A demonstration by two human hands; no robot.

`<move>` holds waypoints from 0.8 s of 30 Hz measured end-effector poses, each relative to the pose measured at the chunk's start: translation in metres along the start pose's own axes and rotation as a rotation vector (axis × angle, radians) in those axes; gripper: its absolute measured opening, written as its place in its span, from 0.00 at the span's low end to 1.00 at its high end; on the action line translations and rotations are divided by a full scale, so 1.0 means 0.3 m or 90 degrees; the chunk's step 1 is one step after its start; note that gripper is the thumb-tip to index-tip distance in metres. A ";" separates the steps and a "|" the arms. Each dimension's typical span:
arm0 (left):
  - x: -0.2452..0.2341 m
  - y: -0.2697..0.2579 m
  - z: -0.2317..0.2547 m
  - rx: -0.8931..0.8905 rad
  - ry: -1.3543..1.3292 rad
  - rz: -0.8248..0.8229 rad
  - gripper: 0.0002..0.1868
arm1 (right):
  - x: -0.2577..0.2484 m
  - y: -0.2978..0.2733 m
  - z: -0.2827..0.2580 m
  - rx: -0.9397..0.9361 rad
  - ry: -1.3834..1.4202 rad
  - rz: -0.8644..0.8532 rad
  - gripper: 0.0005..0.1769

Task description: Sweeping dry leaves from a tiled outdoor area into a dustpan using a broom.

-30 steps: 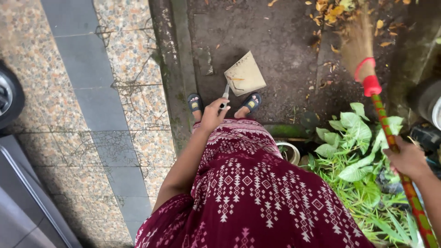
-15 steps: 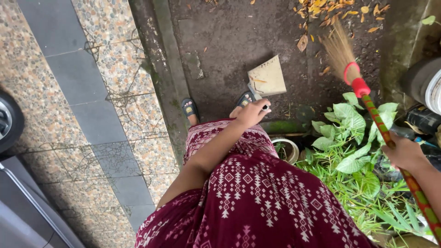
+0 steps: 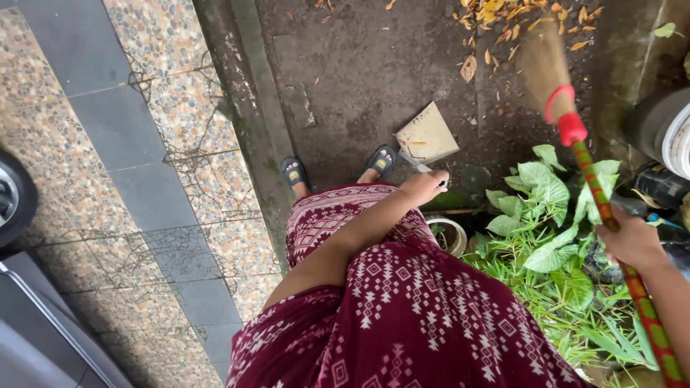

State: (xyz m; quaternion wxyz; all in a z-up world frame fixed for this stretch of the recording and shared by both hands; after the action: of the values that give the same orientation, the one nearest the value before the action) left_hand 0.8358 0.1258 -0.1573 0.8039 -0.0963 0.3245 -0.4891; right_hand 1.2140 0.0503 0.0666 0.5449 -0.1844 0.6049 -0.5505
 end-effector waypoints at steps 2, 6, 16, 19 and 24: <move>0.003 0.002 0.052 -0.011 -0.002 -0.021 0.10 | -0.039 -0.110 -0.096 -0.038 0.263 0.049 0.21; 0.000 0.013 0.078 -0.077 -0.030 -0.086 0.25 | 0.024 -0.086 -0.223 -0.108 0.733 0.023 0.15; 0.152 -0.112 -0.187 -0.121 -0.088 0.018 0.32 | 0.293 0.048 -1.126 -0.360 0.792 -0.226 0.25; 0.126 -0.178 -0.279 -0.131 -0.123 -0.010 0.33 | 0.370 0.235 -1.218 -0.408 0.684 -0.245 0.30; -0.190 -0.434 -0.491 -0.227 -0.160 0.068 0.28 | 0.194 0.144 -1.039 -0.293 0.457 -0.021 0.12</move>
State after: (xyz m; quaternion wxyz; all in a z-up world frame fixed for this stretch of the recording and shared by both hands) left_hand 0.6331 0.1325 -0.1850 0.8331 -0.2797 0.3075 -0.3650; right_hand 0.9420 0.1615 -0.0599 0.2355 -0.1075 0.8603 -0.4392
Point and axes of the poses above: each hand's wrist, its own y-axis towards the middle knuckle, its own x-axis out of the palm, z = x × y, the point moved 2 cm from there along y, towards the middle knuckle, and after that the axes turned 7 degrees about -x, right-handed, at the moved point
